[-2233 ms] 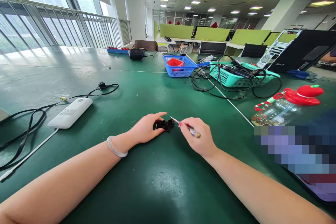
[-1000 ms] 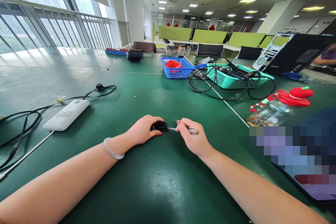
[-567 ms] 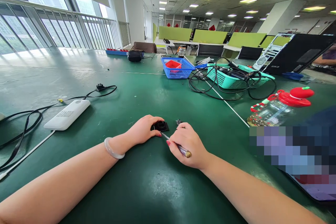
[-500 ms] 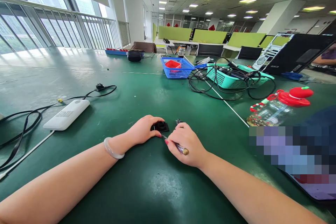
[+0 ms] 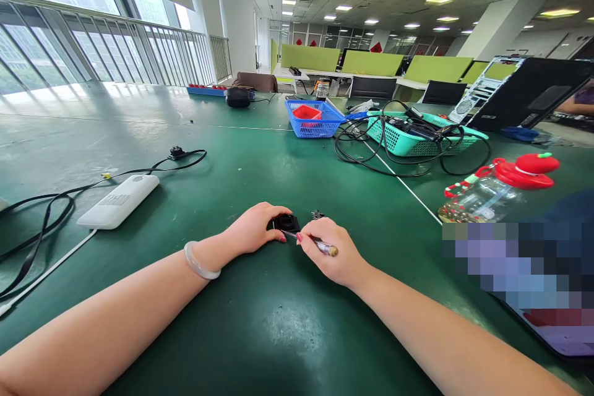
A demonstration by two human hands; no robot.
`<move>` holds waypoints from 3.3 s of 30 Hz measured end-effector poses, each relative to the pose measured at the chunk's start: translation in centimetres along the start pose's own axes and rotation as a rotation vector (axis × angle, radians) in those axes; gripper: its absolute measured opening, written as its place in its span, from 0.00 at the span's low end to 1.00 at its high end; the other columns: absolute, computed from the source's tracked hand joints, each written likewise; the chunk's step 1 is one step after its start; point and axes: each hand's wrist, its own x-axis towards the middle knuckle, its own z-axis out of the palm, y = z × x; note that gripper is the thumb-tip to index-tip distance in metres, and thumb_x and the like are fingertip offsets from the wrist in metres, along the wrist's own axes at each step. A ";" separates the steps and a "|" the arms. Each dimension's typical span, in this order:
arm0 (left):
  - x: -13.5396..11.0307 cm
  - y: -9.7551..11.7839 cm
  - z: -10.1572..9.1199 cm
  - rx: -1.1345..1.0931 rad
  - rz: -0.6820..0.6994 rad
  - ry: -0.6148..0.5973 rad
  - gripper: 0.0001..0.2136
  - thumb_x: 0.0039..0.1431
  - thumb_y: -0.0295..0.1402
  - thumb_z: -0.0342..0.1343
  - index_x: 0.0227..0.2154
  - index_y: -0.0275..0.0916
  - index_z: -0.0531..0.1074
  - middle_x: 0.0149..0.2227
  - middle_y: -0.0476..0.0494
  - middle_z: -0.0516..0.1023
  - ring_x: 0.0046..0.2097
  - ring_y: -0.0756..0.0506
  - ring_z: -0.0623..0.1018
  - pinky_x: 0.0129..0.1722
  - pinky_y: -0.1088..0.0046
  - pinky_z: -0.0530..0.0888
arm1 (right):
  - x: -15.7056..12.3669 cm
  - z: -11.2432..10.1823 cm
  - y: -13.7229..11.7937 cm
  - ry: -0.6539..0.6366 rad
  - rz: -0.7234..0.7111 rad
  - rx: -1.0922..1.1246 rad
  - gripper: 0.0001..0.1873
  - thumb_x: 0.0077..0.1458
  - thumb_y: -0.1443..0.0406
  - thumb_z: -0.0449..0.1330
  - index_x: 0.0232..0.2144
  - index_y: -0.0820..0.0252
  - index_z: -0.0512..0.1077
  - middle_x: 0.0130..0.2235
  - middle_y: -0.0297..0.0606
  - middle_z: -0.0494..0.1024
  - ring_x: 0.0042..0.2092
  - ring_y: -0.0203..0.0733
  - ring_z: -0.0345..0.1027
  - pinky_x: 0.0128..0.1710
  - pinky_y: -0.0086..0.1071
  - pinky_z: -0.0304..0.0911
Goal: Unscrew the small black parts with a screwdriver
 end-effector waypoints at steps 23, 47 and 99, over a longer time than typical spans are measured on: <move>-0.2 0.0 0.1 0.003 0.030 0.029 0.19 0.58 0.40 0.54 0.52 0.45 0.68 0.48 0.43 0.76 0.49 0.42 0.74 0.52 0.60 0.71 | 0.4 -0.5 0.6 0.184 0.227 0.187 0.19 0.61 0.56 0.52 0.23 0.58 0.69 0.21 0.31 0.64 0.23 0.34 0.57 0.25 0.29 0.54; -0.6 0.3 0.1 0.130 -0.008 0.174 0.18 0.64 0.39 0.42 0.51 0.41 0.69 0.56 0.40 0.69 0.59 0.39 0.66 0.62 0.54 0.63 | 1.3 -2.4 4.2 0.772 0.491 0.325 0.26 0.57 0.51 0.51 0.13 0.57 0.64 0.16 0.32 0.59 0.20 0.35 0.53 0.20 0.31 0.50; -8.6 5.3 0.0 0.095 0.094 -0.120 0.08 0.62 0.39 0.51 0.42 0.45 0.67 0.47 0.47 0.74 0.50 0.44 0.70 0.57 0.58 0.65 | 1.5 -1.2 6.9 0.632 0.470 0.964 0.28 0.54 0.52 0.58 0.08 0.58 0.62 0.11 0.28 0.53 0.17 0.30 0.48 0.21 0.30 0.52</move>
